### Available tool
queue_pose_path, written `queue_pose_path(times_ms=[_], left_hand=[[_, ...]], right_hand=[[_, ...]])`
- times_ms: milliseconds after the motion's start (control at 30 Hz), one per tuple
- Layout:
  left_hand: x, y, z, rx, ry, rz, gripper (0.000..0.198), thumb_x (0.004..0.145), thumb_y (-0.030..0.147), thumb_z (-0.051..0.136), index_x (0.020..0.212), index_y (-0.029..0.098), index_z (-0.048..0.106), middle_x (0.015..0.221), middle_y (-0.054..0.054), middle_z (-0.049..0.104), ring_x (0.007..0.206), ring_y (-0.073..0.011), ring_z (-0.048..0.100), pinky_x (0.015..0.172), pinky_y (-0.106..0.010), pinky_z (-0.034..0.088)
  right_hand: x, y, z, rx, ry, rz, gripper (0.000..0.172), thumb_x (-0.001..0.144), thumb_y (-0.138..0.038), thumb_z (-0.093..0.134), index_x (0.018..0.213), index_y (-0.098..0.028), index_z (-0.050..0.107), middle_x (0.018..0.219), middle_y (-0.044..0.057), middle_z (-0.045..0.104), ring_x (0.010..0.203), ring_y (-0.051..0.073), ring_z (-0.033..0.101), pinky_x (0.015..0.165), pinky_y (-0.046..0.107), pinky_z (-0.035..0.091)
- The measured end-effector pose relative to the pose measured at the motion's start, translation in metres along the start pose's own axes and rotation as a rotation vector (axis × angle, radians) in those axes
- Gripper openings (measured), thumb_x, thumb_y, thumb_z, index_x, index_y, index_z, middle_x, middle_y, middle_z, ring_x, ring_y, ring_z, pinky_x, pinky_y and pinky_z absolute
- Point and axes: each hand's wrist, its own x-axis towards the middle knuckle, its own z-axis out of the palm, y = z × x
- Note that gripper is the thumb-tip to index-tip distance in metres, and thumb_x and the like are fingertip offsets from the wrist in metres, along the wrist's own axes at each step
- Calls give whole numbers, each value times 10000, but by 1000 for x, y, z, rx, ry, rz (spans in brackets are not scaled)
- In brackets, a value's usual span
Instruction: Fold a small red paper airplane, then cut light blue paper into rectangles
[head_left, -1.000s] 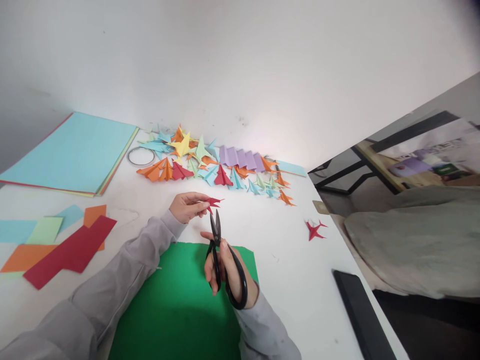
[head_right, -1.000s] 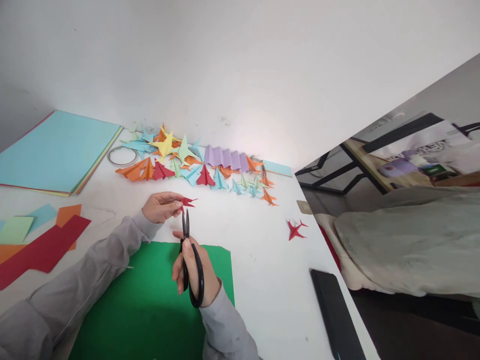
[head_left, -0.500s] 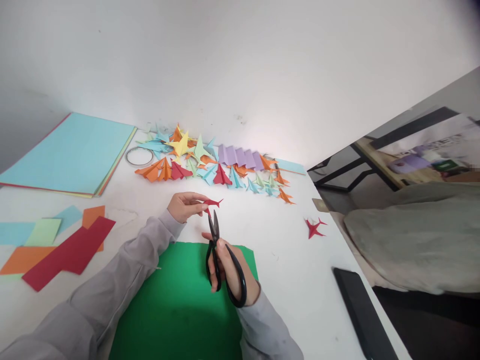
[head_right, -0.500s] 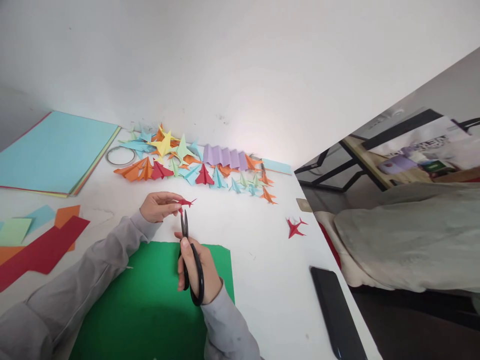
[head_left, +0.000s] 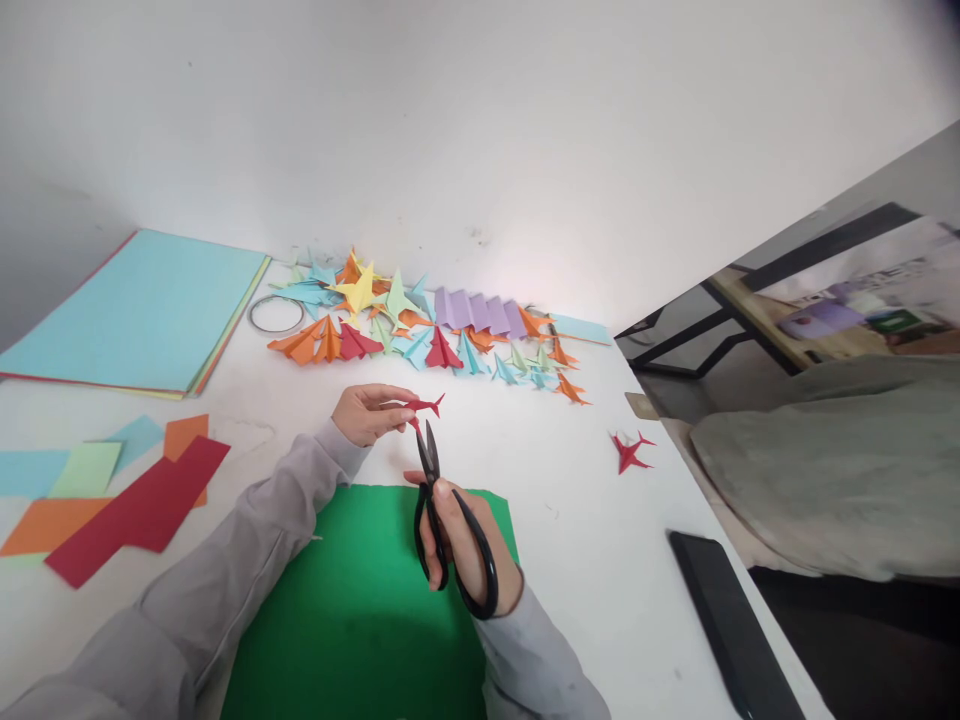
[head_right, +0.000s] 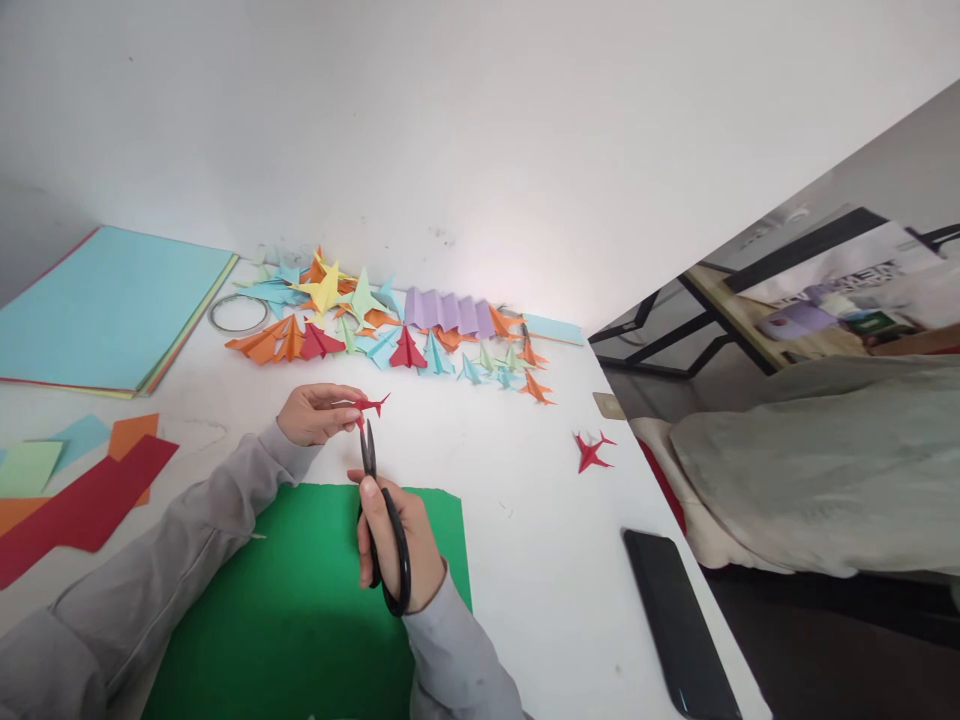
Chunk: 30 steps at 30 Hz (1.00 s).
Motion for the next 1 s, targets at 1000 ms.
queue_pose_path(times_ms=[1000], left_hand=[[-1,0,0,-12,-4,34,213,468,127,816,657,129,719,715,-61,698,531,-110,606,447,-203,469]], right_hand=[[-4,5,3,69,43,-10,512,819,-585,430,940,-117,597,339,-96,368,222,50,309,264,173,238]])
